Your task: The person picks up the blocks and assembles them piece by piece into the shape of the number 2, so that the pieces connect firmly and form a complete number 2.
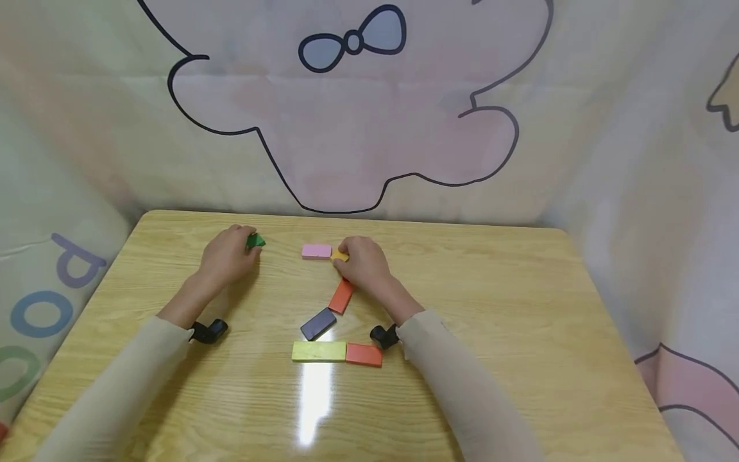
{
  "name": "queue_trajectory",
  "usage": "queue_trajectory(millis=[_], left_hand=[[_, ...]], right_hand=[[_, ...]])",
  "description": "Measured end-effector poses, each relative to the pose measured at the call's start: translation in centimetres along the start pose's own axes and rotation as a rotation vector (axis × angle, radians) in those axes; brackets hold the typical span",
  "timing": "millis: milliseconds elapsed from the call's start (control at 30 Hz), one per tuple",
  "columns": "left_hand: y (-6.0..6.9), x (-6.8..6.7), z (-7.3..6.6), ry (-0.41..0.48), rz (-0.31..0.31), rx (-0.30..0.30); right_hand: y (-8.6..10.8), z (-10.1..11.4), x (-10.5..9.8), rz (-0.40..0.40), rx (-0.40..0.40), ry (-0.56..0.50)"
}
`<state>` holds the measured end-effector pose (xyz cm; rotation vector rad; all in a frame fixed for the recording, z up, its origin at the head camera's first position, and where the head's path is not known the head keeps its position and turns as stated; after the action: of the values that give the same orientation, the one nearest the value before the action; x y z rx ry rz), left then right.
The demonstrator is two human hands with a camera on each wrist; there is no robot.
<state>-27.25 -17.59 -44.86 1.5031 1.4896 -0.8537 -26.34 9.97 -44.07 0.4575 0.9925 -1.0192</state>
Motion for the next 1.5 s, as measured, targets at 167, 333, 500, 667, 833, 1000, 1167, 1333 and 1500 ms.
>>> queue_trajectory(millis=[167, 333, 500, 667, 833, 1000, 1167, 1333, 1500], left_hand=[[0.3, -0.6, -0.2, 0.019, -0.017, 0.006], [0.4, -0.7, -0.1, 0.065, -0.027, 0.006], [0.5, -0.1, -0.3, 0.077, -0.013, 0.004], [0.7, 0.1, -1.4, 0.080, 0.001, 0.011], [0.9, 0.2, -2.4, 0.102, 0.007, 0.019], [1.1, 0.9, -3.4, 0.113, 0.037, 0.047], [1.4, 1.5, -4.4, 0.100, 0.051, 0.075], [1.6, 1.7, -4.8, 0.092, 0.052, 0.071], [1.7, 1.8, -5.5, 0.098, 0.061, 0.079]], right_hand=[[-0.3, 0.2, 0.1, -0.014, -0.031, -0.004], [-0.3, 0.4, 0.3, -0.019, -0.032, -0.012], [0.1, 0.1, 0.4, -0.016, -0.003, -0.028], [0.0, -0.1, 0.2, -0.018, -0.004, -0.036], [-0.2, 0.0, -0.1, -0.015, -0.008, -0.031], [0.0, -0.1, 0.1, -0.005, -0.003, -0.041], [0.2, 0.0, 0.1, -0.019, -0.010, -0.042], [0.1, 0.1, 0.2, -0.022, -0.010, -0.035], [0.2, 0.0, 0.2, -0.021, -0.007, -0.038]])
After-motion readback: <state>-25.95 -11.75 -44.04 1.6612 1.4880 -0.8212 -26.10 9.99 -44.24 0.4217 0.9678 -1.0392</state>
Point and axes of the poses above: each hand's wrist, its own y-axis away from the middle knuckle, its own x-axis out of the palm, z = x × y, the point moved 4 cm from there along -y, towards the middle knuckle, and after that the axes turned 14 degrees about -x, right-handed, at the moved point
